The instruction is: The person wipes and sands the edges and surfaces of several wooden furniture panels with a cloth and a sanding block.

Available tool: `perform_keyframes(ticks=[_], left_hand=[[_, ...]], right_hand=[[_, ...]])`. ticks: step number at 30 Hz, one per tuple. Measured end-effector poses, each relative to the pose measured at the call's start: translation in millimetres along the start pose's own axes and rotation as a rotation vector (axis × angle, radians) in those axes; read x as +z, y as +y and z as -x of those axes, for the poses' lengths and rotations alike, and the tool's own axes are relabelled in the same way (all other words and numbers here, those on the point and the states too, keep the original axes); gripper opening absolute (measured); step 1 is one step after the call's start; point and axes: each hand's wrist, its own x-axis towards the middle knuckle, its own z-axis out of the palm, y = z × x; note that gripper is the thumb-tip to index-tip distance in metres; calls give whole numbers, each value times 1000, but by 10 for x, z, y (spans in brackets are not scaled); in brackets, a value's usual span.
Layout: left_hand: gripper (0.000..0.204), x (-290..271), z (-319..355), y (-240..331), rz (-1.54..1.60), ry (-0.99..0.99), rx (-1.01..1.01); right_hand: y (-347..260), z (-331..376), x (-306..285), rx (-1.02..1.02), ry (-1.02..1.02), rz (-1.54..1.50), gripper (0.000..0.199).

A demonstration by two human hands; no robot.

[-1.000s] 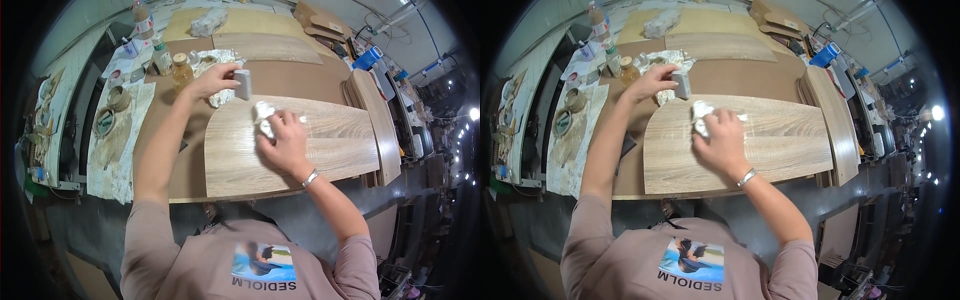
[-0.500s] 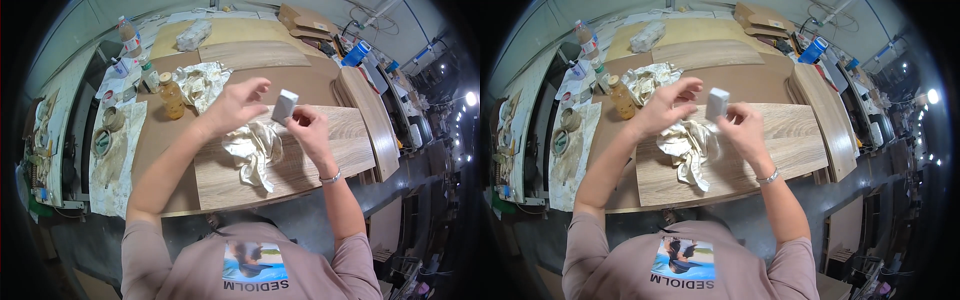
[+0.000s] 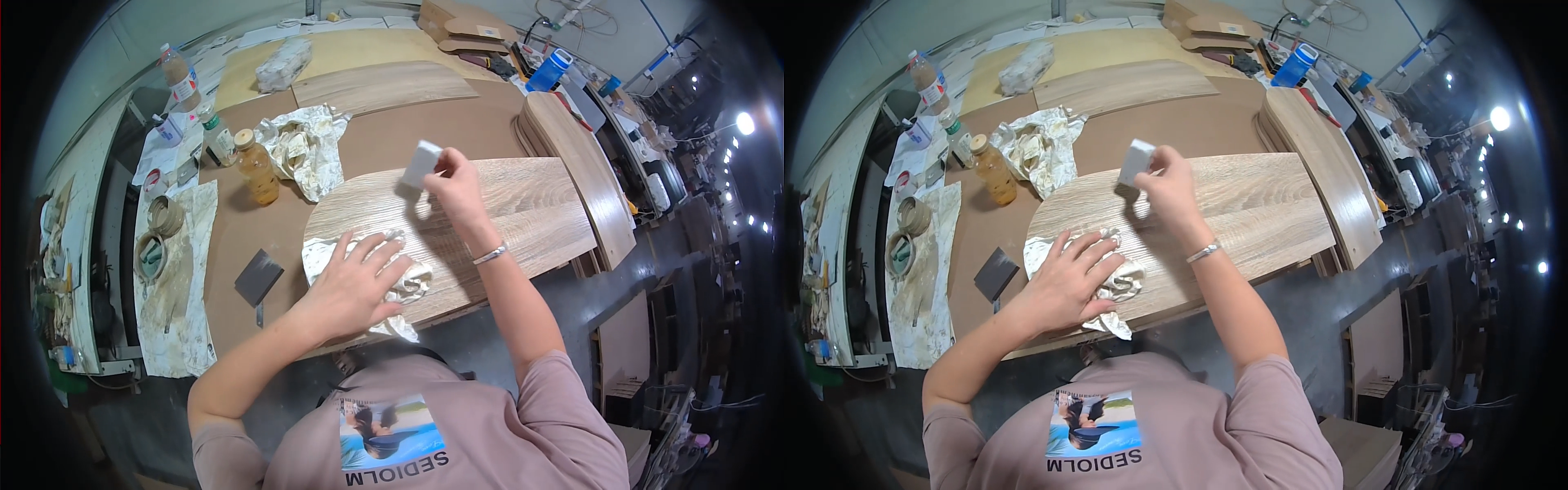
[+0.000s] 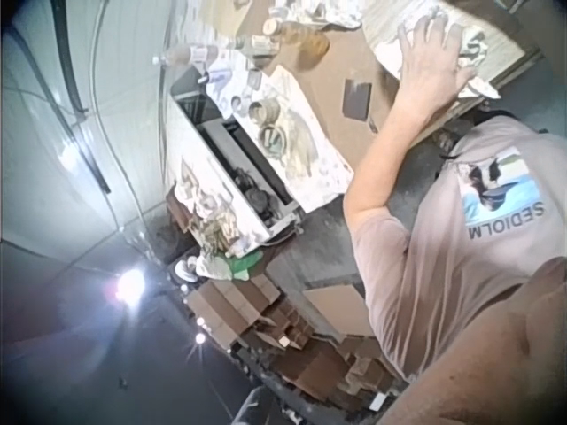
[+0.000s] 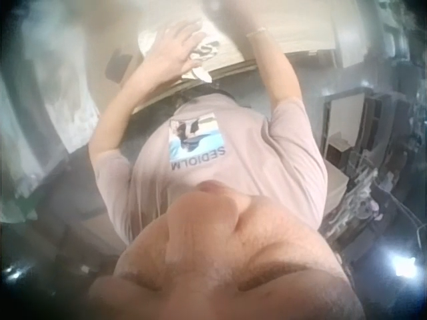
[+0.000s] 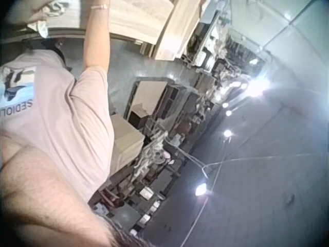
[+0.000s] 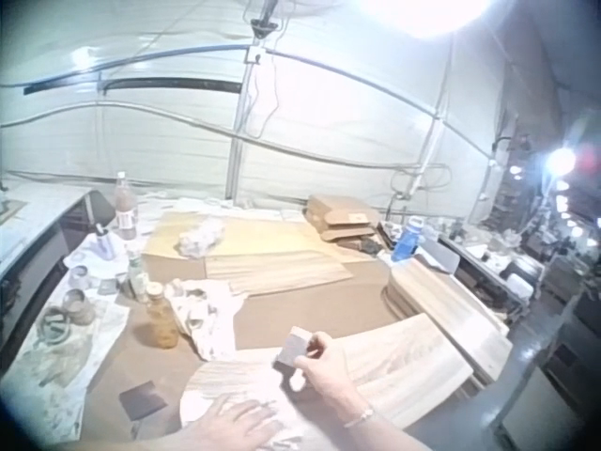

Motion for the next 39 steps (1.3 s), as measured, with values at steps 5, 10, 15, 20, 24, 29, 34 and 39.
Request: perform_keyframes(ticks=[5,10,15,20,24,29,34,39], left_hand=[[63,95,84,-24,84,99,-30],[63,81,71,2,63,161,-20],[62,103,50,-10,23,116,-45],[65,107,55,-25,47,145,-46],[61,69,3,24,46,98,-63],[64,62,-15,25,29,30,-103],[62,7,-69,63,54,-12,-163],[68,191,-427,295,35,99,-431]], right_hand=[[-8,119,190,-191,9,461,30],[-100,36,442,-285,103,503,26],[-102,-105,1106,-358,75,469,24],[94,-256,806,-369,196,582,24],[302,-425,35,-266,346,649,25],[530,-650,-862,-76,415,622,25],[904,-979,-1855,-24,501,781,28],[1369,-1207,-2818,-23,578,514,29]])
